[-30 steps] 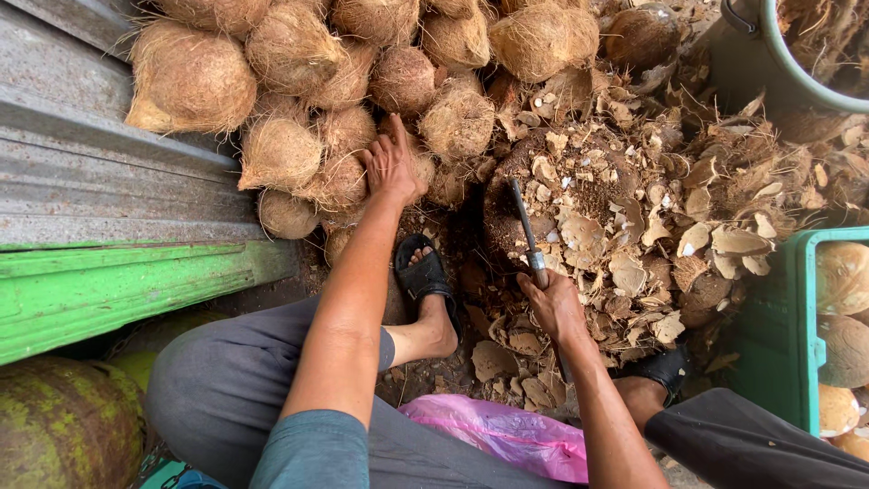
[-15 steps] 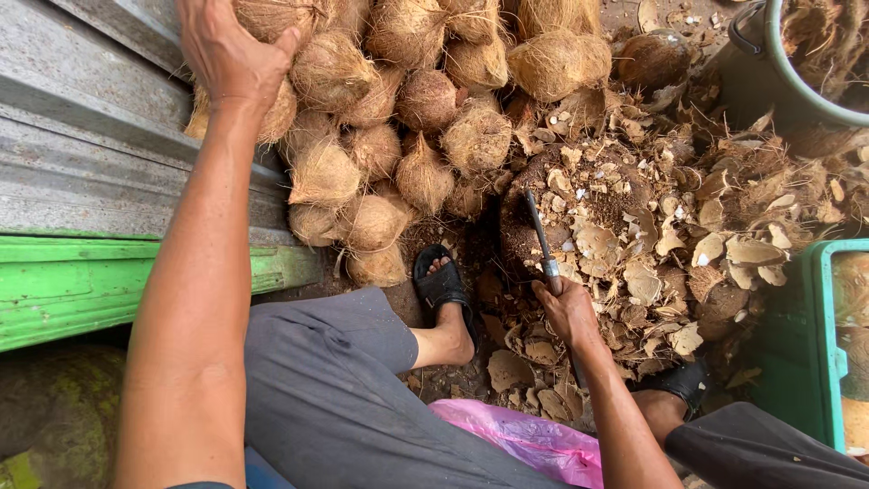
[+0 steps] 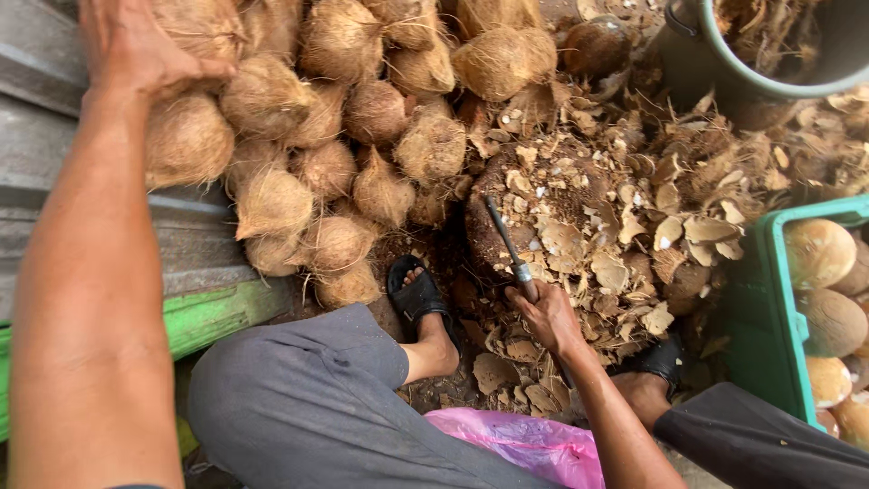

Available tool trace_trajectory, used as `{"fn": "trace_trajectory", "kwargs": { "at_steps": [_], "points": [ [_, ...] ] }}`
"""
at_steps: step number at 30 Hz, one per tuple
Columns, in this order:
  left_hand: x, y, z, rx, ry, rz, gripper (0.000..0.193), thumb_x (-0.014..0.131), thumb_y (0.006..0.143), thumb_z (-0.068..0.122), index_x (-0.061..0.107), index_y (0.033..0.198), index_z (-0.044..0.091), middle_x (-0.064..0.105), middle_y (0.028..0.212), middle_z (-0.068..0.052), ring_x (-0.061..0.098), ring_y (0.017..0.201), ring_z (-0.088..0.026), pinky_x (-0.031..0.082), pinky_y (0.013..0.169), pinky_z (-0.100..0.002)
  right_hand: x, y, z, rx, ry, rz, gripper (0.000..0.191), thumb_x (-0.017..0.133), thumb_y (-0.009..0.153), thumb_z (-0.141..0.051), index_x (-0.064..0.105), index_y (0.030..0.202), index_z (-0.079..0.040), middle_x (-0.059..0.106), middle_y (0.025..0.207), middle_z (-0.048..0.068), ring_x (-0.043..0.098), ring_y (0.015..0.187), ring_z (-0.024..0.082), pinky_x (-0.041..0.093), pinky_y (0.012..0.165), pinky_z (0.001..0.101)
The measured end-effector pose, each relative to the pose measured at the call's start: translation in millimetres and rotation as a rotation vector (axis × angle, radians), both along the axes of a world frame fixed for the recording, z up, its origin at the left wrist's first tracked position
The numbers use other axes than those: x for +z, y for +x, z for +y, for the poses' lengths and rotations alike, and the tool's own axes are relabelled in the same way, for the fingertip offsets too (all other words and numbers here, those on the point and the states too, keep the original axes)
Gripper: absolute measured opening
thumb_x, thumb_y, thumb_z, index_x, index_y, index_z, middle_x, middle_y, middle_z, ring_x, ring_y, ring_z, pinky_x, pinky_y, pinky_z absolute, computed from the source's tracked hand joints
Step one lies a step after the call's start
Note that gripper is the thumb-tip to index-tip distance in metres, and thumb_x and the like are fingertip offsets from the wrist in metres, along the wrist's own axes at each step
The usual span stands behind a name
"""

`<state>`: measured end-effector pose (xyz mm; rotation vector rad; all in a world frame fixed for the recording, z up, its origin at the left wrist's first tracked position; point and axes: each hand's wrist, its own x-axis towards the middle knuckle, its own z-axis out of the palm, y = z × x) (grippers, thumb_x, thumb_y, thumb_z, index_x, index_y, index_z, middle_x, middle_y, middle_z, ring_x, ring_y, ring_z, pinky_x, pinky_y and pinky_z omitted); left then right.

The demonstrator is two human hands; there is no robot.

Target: The person sits on the ground and uses a machete to trim the husk off coconuts one at a time, rotating each coconut between strikes, then places the trimmed coconut into a green plastic crate filled with other trimmed coconuts.

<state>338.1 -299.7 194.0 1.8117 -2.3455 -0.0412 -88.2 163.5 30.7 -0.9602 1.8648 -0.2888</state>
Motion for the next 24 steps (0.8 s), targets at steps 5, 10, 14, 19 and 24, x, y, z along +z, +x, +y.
{"fn": "trace_trajectory", "kwargs": {
  "at_steps": [5, 10, 14, 19, 24],
  "points": [
    [-6.8, 13.6, 5.4, -0.074, -0.164, -0.03, 0.134, 0.104, 0.061, 0.053, 0.032, 0.163, 0.005, 0.039, 0.155, -0.035, 0.037, 0.143, -0.049, 0.033, 0.116, -0.061, 28.2, -18.9, 9.7, -0.031, 0.117, -0.143, 0.049, 0.066, 0.094, -0.049, 0.045, 0.067, -0.015, 0.046, 0.057, -0.002, 0.041, 0.047, 0.015, 0.039, 0.044, 0.0346],
    [-14.2, 26.2, 2.1, 0.049, 0.112, 0.346, 0.1, 0.093, 0.074, 0.052, 0.047, 0.149, 0.005, 0.059, 0.138, -0.023, 0.061, 0.128, -0.034, 0.047, 0.108, -0.048, 64.1, -75.3, 20.3, -0.341, 0.052, 0.178, 0.051, 0.068, 0.1, -0.045, 0.052, 0.076, -0.003, 0.051, 0.06, 0.001, 0.046, 0.048, 0.013, 0.042, 0.044, 0.0311],
    [-12.2, 40.5, 2.2, 0.083, 0.213, 0.606, 0.076, 0.083, 0.089, 0.053, 0.06, 0.135, -0.003, 0.069, 0.124, -0.017, 0.078, 0.109, -0.024, 0.058, 0.086, -0.034, 85.0, -74.6, 11.9, -0.486, -0.09, -0.015, 0.033, 0.062, 0.1, -0.035, 0.056, 0.088, -0.005, 0.054, 0.065, 0.003, 0.046, 0.049, 0.013, 0.04, 0.043, 0.0301],
    [14.7, -0.6, 15.6, -0.104, -0.191, 0.495, 0.078, 0.086, 0.086, 0.042, 0.051, 0.139, -0.003, 0.062, 0.134, -0.016, 0.071, 0.114, -0.025, 0.059, 0.089, -0.038, 67.3, -3.5, -30.4, -0.214, -0.029, -0.204, 0.023, 0.061, 0.1, -0.035, 0.059, 0.098, -0.012, 0.056, 0.074, 0.002, 0.049, 0.055, 0.012, 0.046, 0.048, 0.0279],
    [33.9, -115.9, 69.1, -0.162, -0.244, 0.615, 0.087, 0.094, 0.071, 0.044, 0.047, 0.135, 0.01, 0.058, 0.131, -0.012, 0.062, 0.12, -0.028, 0.052, 0.096, -0.047, 34.3, -4.3, -33.4, -0.29, -0.108, -0.194, 0.026, 0.063, 0.1, -0.034, 0.054, 0.093, -0.011, 0.054, 0.074, 0.001, 0.049, 0.056, 0.011, 0.047, 0.049, 0.0291]
  ]
}}
